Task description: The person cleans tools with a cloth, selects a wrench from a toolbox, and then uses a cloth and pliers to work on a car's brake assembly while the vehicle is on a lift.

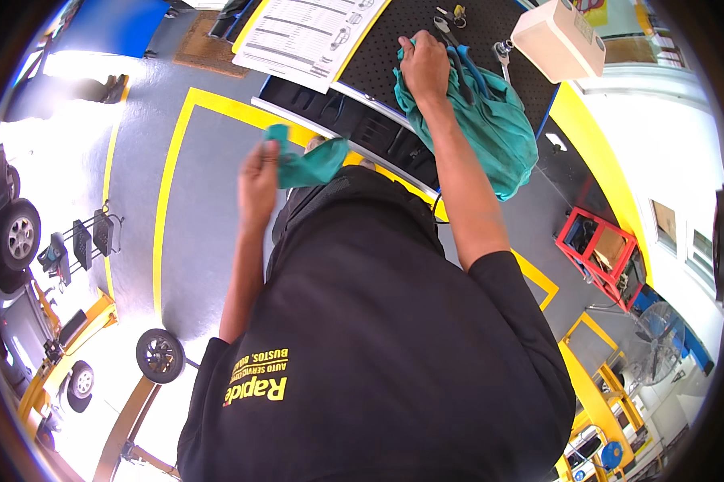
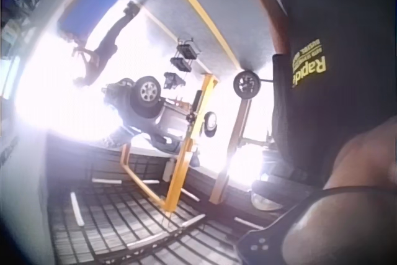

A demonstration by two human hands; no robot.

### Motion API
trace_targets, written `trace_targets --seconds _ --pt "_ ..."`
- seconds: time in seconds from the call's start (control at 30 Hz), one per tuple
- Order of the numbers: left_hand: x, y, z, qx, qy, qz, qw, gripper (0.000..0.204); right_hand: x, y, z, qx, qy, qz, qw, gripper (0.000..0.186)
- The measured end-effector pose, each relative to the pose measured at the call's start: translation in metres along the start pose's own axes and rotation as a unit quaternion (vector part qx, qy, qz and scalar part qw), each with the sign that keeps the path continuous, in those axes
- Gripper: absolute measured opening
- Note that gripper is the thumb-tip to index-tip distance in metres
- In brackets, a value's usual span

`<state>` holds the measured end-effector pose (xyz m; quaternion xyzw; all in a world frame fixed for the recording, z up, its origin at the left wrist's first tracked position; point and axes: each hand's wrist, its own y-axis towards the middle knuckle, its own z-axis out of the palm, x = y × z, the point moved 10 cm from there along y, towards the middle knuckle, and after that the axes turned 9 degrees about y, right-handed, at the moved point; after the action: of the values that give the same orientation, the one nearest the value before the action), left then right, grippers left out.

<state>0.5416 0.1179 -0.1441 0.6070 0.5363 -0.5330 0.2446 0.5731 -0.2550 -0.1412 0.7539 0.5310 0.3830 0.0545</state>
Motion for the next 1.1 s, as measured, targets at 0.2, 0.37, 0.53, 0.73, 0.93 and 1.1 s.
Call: trace_targets --seconds 0.2,0.37,0.53,0.73,0.93,1.1 --pt "0.042 -0.006 -0.083 -0.1 -0.05 -0.034 0.993 0.039 0.059 -0.033 -0.046 0.006 0.042 -0.12 0.992 0.027" --pt "0.085 -0.005 -0.109 -0.156 -0.073 -0.079 0.982 0.037 -0.017 -0.097 -0.141 -0.098 -0.169 0.111 0.974 0.046" --pt "0.118 0.061 -0.078 -0.105 0.135 -0.07 0.983 0.054 -0.004 -0.126 -0.135 0.048 -0.263 0.074 0.961 0.047" --pt "0.2 0.166 -0.016 0.084 0.286 0.037 0.954 0.063 -0.023 -0.1 -0.127 0.099 -0.038 0.177 0.978 0.025" --pt "0.207 0.19 0.025 0.185 0.455 0.105 0.865 0.071 -0.019 -0.042 -0.244 -0.011 0.097 0.313 0.945 0.016" --pt "0.184 0.194 0.021 0.176 0.466 0.106 0.861 0.048 -0.003 0.003 -0.336 -0.144 0.147 0.251 0.946 0.018"
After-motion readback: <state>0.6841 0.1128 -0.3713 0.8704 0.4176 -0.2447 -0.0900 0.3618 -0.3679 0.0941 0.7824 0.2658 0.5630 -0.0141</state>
